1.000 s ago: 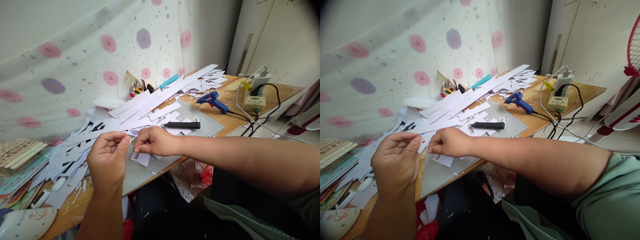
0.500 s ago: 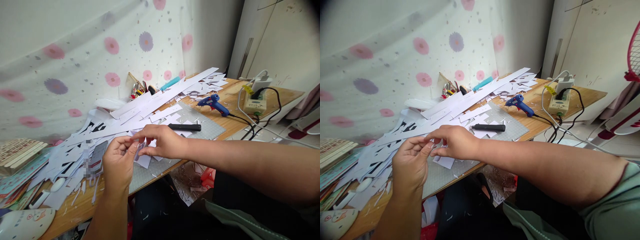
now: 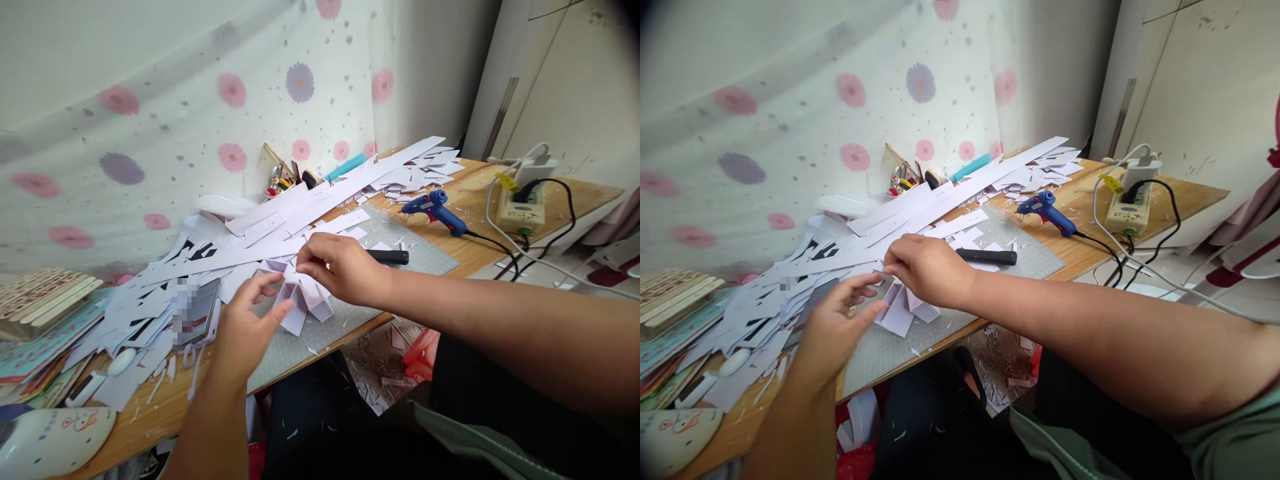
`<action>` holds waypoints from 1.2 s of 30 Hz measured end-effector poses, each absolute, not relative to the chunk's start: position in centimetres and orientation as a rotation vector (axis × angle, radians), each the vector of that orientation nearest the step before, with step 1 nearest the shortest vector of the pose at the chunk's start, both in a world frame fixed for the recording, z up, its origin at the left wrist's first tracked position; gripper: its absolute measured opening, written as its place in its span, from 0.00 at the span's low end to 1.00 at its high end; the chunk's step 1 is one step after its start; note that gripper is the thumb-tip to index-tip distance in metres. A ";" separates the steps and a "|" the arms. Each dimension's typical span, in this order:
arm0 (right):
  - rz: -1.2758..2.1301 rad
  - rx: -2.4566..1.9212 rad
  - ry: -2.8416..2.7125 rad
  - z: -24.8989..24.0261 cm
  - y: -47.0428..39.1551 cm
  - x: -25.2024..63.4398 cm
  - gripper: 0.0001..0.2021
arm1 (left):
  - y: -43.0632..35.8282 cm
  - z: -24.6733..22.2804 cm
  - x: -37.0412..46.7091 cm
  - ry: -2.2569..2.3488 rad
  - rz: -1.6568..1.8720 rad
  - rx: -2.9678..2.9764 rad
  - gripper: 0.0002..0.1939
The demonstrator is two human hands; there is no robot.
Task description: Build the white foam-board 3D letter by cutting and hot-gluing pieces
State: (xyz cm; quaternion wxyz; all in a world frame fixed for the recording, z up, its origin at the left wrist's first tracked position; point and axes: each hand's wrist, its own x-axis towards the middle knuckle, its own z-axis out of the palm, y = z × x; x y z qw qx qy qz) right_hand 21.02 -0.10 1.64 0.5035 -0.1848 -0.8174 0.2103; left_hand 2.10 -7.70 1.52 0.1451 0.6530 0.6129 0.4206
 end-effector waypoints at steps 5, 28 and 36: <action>0.611 -0.441 -1.935 1.4 -0.1 21.2 0.05 | -8.1 0.3 1.5 1.898 0.861 2.226 0.09; 0.764 -0.425 -2.069 0.0 -1.4 20.7 0.03 | -8.6 -1.1 1.0 2.145 0.553 2.494 0.09; 0.855 -0.407 -2.084 -0.8 -1.8 20.4 0.02 | -8.7 -0.8 0.7 1.964 1.019 2.369 0.08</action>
